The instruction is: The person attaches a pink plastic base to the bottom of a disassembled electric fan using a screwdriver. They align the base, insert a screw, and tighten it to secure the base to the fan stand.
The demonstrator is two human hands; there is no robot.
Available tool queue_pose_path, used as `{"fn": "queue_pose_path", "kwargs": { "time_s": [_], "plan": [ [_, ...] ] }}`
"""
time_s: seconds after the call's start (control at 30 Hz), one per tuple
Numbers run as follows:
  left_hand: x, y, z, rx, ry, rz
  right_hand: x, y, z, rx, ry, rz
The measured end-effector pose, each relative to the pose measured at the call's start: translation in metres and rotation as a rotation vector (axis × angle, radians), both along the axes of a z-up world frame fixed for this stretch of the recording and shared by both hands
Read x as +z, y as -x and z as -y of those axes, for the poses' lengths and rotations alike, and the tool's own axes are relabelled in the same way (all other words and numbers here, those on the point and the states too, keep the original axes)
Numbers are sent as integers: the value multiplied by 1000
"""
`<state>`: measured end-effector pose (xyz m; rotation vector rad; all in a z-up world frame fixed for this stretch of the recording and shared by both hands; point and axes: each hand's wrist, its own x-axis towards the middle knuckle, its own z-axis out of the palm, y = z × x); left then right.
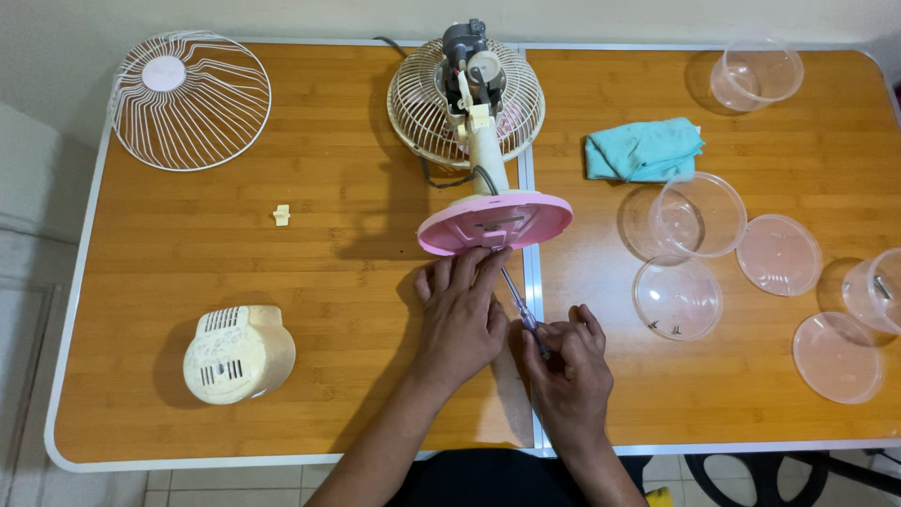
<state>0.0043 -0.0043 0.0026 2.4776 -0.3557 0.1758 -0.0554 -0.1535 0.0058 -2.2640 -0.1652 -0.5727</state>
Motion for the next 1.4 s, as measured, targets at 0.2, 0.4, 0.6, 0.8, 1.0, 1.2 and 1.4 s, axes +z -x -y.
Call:
{"fn": "queue_pose_path", "kwargs": {
  "time_s": [0.2, 0.4, 0.6, 0.8, 1.0, 1.2, 1.4],
  "plan": [
    [2, 1, 4, 12, -12, -8, 0, 0, -1, -3, -1, -26],
    [3, 2, 9, 27, -8, -2, -2, -1, 0, -2, -12, -2],
    [1, 4, 13, 69, -42, 19, -3, -2, 0, -19, -32, -24],
    [-4, 7, 12, 83, -31, 53, -4, -3, 0, -15, -39, 14],
    [-7, 6, 10, 56, 3, 79, -3, -3, 3, 9, -18, -48],
    [-7, 6, 10, 69, -37, 30, -4, -2, 2, 5, -36, -25],
    [-4, 5, 12, 65, -45, 12, -4, -2, 2, 4, -35, -13]
  ]
}}
